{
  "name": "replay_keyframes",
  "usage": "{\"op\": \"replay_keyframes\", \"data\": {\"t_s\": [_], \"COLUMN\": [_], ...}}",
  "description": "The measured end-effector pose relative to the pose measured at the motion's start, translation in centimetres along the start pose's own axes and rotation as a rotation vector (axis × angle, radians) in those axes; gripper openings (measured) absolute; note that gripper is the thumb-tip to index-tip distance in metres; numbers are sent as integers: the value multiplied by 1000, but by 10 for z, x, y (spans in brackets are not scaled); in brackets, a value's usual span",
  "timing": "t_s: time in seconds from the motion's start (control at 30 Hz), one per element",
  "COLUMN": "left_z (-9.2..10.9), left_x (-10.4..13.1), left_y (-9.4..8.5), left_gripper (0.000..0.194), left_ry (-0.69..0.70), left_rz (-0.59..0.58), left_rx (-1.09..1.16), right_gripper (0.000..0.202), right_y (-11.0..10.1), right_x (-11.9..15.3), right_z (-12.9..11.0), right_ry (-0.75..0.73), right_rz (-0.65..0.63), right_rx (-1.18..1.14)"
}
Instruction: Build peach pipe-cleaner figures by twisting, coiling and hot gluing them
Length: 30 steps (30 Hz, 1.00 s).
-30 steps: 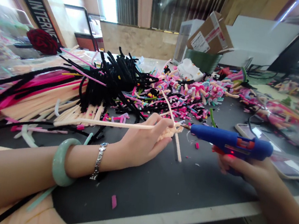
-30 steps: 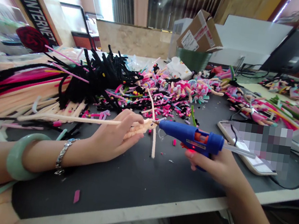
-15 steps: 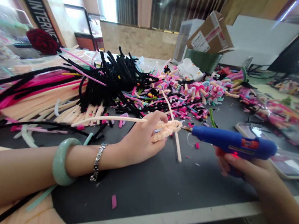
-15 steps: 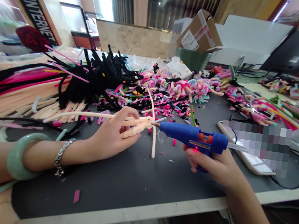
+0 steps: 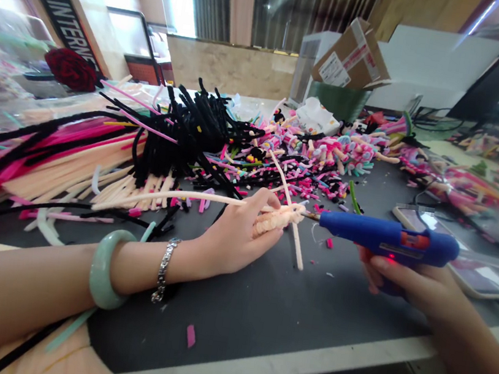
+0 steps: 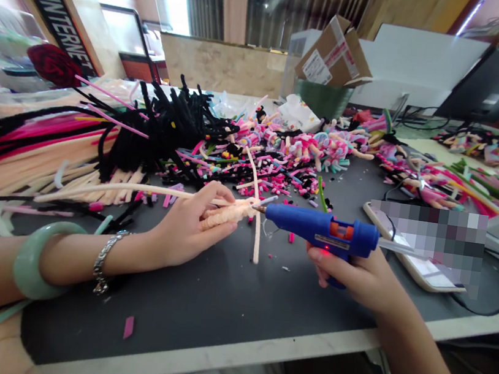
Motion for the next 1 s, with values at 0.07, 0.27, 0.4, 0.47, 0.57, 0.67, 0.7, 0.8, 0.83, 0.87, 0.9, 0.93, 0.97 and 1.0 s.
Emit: {"op": "replay_keyframes", "data": {"t_s": [0.07,0.27,0.4,0.47,0.57,0.67,0.7,0.8,0.83,0.87,0.9,0.93,0.97,1.0], "left_z": [0,0,0,0,0,0,1,2,2,2,3,3,3,3], "left_x": [0,-1,-1,-1,0,0,0,0,0,0,0,0,0,0], "left_y": [0,2,1,1,1,1,0,0,0,0,0,0,-1,-1], "left_gripper": [23,24,23,23,23,23,23,22,22,22,22,22,22,22], "left_ry": [4,1,5,12,20,25,28,37,39,40,40,38,38,37], "left_rz": [2,-2,0,2,3,9,10,11,15,17,18,19,18,17], "left_rx": [-1,9,18,20,18,21,22,28,31,29,27,25,24,25], "right_gripper": [27,34,34,35,34,34,34,35,35,35,35,35,35,35], "right_y": [-1,0,1,1,1,0,0,-1,-1,-1,-1,-1,0,0], "right_x": [-1,-3,-3,-4,-5,-5,-5,-3,-3,-2,-3,-3,-3,-4], "right_z": [0,-2,-3,-3,-1,0,0,1,1,1,1,1,1,1], "right_ry": [-1,-22,-13,-11,-8,-15,-16,-14,-10,-6,-1,2,6,6], "right_rz": [-3,-23,-27,-29,-29,-28,-27,-27,-25,-22,-21,-22,-24,-23], "right_rx": [24,66,79,67,60,66,66,71,74,77,78,78,75,70]}}
Point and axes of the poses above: each hand's wrist, its own x-axis away from the middle knuckle, its own y-axis out of the palm, z = x × y, the point moved 6 cm from there along -x, towards the middle knuckle, and after that the axes turned 9 degrees about -z, right-handed, at the moved point
